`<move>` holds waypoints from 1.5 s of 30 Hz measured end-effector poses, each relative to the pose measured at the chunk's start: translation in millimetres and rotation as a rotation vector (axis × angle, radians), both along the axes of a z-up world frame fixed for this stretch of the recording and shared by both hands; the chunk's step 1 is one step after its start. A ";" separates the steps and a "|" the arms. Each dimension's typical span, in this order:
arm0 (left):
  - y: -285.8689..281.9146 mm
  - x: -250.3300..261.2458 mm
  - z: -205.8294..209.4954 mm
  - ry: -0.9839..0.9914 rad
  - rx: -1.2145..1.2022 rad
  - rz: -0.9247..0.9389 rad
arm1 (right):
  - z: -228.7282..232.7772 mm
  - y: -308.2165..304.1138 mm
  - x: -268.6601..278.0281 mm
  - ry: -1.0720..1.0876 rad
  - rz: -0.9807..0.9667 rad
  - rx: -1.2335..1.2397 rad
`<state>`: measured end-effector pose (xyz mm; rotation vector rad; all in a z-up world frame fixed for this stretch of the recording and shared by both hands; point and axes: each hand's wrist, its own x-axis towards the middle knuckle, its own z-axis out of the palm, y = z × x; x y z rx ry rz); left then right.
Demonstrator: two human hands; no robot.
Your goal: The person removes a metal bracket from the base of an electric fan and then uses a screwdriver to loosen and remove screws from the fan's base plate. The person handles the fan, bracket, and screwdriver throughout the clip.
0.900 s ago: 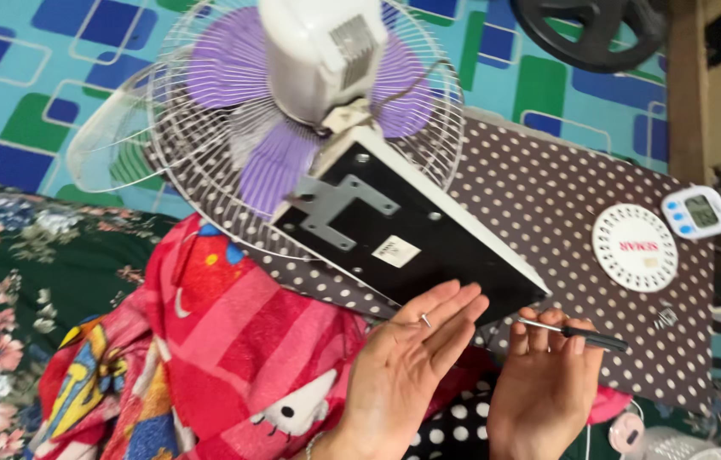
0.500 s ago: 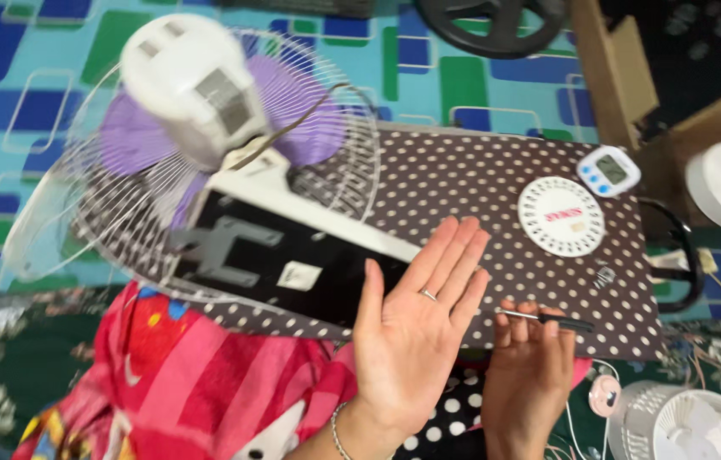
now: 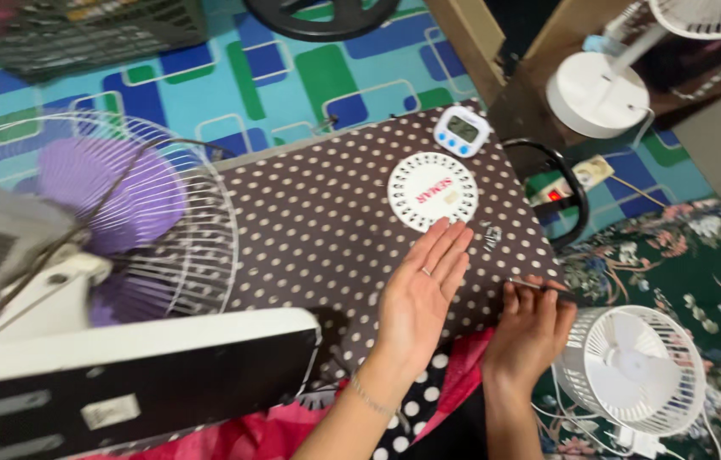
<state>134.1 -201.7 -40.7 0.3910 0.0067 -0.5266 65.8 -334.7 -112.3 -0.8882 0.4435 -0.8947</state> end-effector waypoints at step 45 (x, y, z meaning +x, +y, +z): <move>298.5 -102.0 94.8 -0.436 1.752 1.428 | 89.0 187.1 9.1 -0.155 0.391 -0.599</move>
